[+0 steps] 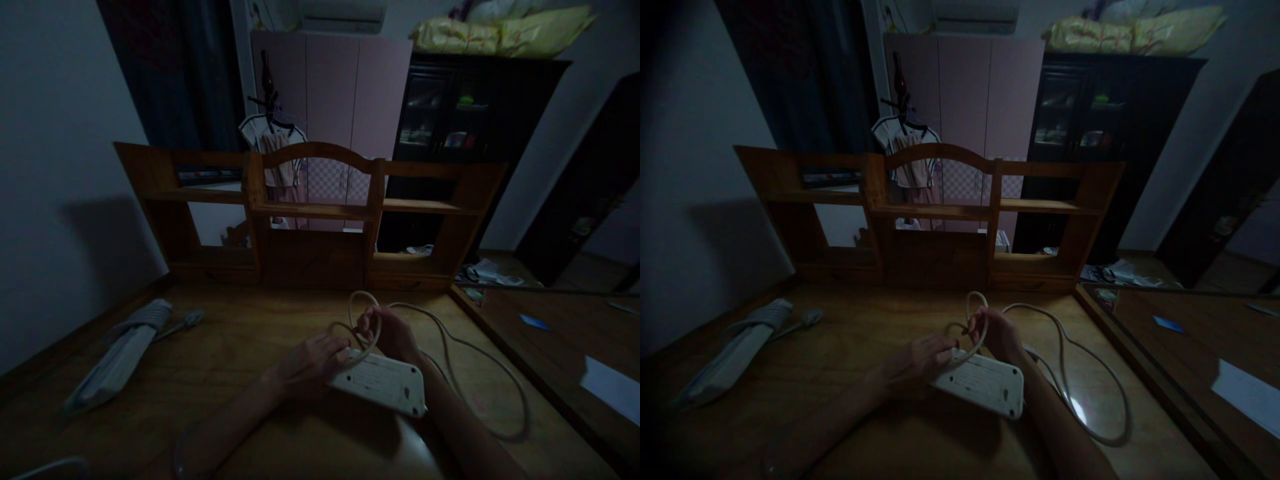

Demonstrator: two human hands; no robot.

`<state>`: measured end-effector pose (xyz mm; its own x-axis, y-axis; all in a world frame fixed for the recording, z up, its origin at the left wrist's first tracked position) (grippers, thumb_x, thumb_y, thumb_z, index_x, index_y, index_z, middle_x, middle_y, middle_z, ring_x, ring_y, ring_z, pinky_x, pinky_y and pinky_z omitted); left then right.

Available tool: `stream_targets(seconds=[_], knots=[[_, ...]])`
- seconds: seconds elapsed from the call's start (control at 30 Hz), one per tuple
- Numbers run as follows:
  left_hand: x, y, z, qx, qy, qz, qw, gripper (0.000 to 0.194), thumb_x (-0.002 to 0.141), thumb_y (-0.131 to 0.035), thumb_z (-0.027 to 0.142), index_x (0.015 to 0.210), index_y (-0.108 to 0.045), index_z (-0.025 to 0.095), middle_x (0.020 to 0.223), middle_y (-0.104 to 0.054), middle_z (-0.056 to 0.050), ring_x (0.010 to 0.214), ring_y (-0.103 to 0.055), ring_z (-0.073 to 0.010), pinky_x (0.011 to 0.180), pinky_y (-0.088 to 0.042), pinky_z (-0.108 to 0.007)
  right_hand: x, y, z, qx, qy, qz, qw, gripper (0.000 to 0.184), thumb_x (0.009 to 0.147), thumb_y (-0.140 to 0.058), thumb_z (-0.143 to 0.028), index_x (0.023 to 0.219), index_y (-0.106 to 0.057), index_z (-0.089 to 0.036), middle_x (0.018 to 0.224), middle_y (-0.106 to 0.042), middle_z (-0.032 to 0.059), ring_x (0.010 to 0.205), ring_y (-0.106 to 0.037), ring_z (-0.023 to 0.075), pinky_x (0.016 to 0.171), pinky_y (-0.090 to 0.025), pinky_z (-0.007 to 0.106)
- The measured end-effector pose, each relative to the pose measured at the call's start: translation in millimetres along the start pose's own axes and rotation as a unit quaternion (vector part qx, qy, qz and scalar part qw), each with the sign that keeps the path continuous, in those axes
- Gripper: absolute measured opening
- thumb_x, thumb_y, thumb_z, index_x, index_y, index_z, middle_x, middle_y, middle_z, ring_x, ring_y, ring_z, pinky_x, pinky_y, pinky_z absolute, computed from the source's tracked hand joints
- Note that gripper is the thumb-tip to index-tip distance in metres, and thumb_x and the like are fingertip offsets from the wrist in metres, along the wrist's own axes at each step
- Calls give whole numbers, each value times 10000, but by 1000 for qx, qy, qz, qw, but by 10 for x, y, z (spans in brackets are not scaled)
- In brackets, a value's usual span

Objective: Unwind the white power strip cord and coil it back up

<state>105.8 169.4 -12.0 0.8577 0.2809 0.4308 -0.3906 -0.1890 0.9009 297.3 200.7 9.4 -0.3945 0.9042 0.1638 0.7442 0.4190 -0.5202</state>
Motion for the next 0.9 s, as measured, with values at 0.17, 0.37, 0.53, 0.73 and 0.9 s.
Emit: stream_targets(seconds=[0.17, 0.37, 0.53, 0.73, 0.9], knots=[[-2, 11, -4, -16, 1, 7, 1000, 418, 799, -516, 228, 1175, -353, 149, 1170, -535, -131, 990, -534, -239, 854, -453, -390, -4, -14, -26, -8, -4, 2, 1000, 280, 798, -530, -402, 654, -629, -183, 581, -583, 19, 492, -506, 147, 727, -464, 380], [3, 38, -8, -12, -13, 10, 1000, 408, 810, -493, 218, 1179, -332, 150, 1131, -549, -135, 960, -548, -239, 825, -468, -395, 6, -3, -34, -12, 4, -40, 999, 333, 850, -472, -385, 713, -665, -150, 540, -546, 21, 526, -494, 141, 750, -455, 347], [-3, 44, 1, -4, -13, 23, 1000, 421, 780, -504, 197, 1160, -332, 139, 1130, -555, -157, 992, -552, -256, 845, -469, -406, 3, 8, -34, -2, 24, -21, 999, 286, 872, -482, -374, 900, -671, -162, 550, -504, -14, 525, -457, 121, 757, -454, 321], [-16, 32, -26, -9, -12, 25, 1000, 447, 788, -510, 229, 1180, -311, 149, 1153, -552, -154, 1002, -556, -259, 858, -472, -409, 22, 33, -80, -56, 23, 60, 996, 319, 842, -551, -450, 927, -675, -169, 576, -475, -37, 521, -458, 106, 696, -466, 302], [-62, 0, -114, 0, 7, 22, 1000, 500, 732, -560, 239, 1160, -316, 154, 1184, -534, -153, 1057, -541, -270, 920, -450, -413, -105, 57, -505, -212, 119, 169, 955, 240, 820, -635, -419, 750, -648, -190, 644, -584, 13, 604, -528, 140, 591, -449, 262]])
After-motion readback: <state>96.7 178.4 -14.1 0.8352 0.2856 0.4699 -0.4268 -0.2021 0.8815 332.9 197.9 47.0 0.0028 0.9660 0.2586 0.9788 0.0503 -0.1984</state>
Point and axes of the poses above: each hand's wrist, its own x-axis towards the middle knuckle, its own y-axis out of the back of the hand, z = x × y, the point moved 2 cm from there along x, towards the middle knuckle
